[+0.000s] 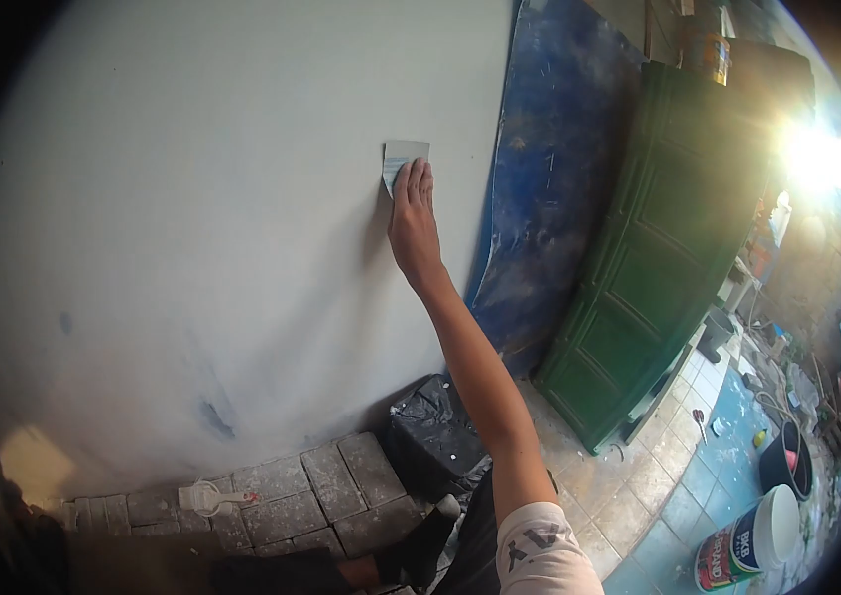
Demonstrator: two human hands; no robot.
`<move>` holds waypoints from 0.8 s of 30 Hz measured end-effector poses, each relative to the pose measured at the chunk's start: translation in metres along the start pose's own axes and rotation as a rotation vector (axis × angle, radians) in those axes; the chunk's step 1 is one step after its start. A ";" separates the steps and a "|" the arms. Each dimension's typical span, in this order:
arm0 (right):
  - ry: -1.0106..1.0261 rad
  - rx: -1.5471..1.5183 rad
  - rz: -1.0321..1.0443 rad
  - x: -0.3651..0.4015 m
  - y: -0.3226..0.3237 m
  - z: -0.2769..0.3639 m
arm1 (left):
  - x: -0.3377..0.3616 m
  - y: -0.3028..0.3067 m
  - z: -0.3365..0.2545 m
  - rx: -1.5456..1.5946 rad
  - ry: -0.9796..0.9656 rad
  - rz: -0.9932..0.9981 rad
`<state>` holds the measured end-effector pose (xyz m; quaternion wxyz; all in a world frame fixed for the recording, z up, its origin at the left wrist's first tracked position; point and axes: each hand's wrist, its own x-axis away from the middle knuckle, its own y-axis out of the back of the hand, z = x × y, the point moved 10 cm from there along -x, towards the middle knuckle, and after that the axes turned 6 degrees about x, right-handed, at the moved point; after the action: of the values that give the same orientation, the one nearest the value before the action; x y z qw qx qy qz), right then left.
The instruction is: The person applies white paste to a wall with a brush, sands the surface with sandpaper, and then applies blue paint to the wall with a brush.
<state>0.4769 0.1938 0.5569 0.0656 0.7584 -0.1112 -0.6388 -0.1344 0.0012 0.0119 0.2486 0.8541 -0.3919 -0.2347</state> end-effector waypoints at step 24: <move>0.208 -0.441 -0.114 -0.009 0.010 0.062 | -0.061 0.070 -0.172 0.322 -0.722 -0.118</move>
<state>0.4132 0.1893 0.5567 0.2046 0.7926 0.0810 -0.5687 -0.1060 0.0511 0.1986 -0.0563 0.7657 -0.4361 -0.4694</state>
